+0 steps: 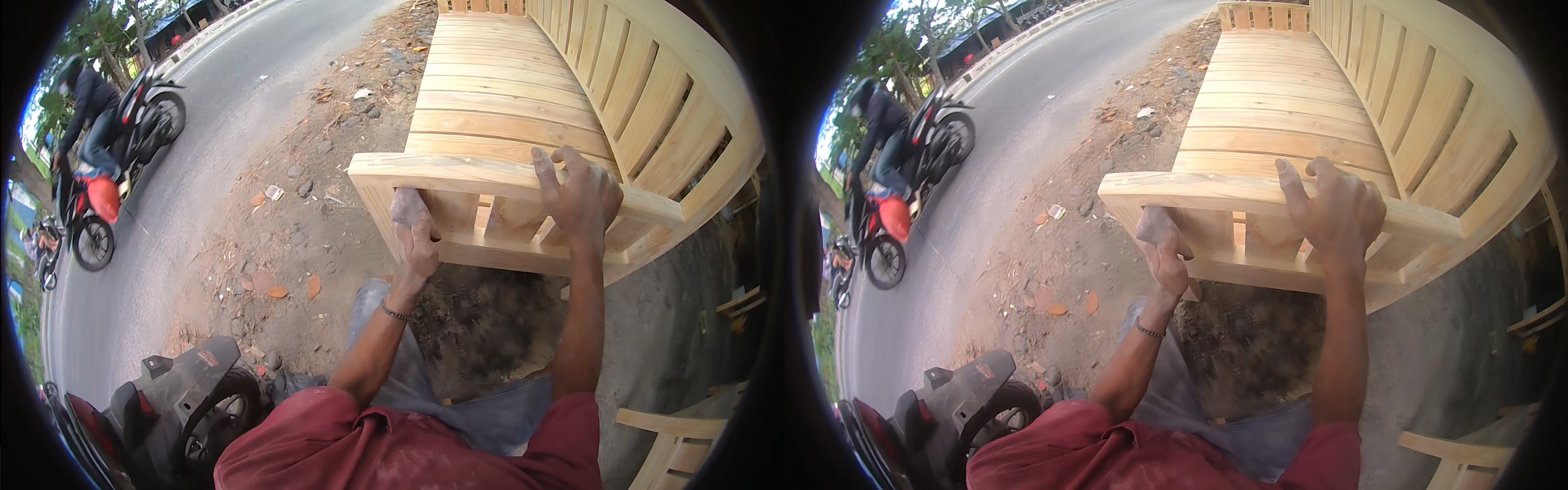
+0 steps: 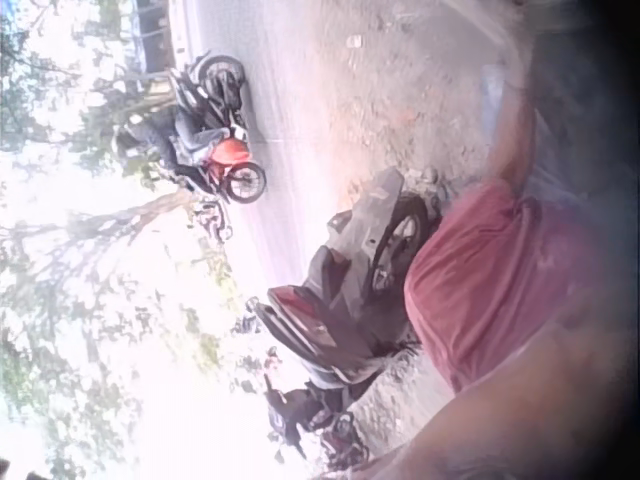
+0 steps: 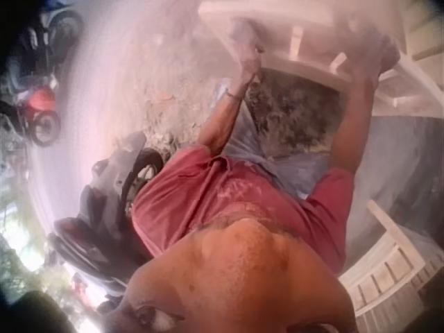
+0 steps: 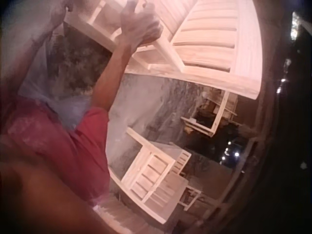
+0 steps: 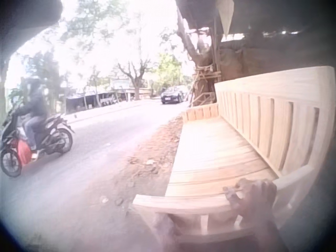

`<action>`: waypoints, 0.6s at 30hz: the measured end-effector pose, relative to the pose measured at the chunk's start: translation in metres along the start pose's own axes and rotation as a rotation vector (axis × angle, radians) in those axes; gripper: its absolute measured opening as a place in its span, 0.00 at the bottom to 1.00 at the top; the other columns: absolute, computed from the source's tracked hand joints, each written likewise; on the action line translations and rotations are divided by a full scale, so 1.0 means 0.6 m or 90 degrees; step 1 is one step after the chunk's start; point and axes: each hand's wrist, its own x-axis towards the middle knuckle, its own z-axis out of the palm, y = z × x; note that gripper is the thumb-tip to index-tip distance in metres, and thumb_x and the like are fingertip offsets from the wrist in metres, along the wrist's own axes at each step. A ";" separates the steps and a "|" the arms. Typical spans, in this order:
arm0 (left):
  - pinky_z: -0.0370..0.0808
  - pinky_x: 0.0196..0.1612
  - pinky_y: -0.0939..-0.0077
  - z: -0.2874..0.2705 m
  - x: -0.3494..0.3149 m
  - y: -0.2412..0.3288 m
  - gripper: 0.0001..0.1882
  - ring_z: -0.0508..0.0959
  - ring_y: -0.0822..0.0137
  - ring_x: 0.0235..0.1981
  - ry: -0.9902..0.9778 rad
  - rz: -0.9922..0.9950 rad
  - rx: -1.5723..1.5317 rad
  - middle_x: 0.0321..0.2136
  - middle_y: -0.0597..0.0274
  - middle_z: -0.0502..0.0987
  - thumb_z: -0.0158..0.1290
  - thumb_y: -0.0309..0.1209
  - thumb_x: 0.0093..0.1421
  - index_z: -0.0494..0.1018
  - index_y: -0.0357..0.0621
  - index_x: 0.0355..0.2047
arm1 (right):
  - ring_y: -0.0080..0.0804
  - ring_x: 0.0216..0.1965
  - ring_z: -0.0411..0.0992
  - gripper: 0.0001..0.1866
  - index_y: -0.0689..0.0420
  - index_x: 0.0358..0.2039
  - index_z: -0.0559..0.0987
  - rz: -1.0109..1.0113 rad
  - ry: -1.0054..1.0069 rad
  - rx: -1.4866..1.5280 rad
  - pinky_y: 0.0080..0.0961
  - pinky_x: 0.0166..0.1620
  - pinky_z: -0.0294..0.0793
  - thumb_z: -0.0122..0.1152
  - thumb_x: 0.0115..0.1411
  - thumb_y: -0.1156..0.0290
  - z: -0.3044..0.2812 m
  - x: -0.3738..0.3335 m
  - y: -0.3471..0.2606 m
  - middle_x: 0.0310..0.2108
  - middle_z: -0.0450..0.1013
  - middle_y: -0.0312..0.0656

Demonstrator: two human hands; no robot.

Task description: The person sands the backrest and slats of a wooden bench with sandpaper by hand, moving along the wooden rails and between the slats one by one.

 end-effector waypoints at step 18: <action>0.63 0.63 0.62 0.022 0.004 -0.028 0.31 0.68 0.50 0.59 0.059 -0.074 0.023 0.57 0.40 0.69 0.37 0.44 0.72 0.65 0.26 0.61 | 0.49 0.26 0.79 0.32 0.52 0.32 0.87 -0.028 0.029 -0.004 0.43 0.32 0.76 0.56 0.58 0.33 0.006 0.000 0.004 0.20 0.79 0.49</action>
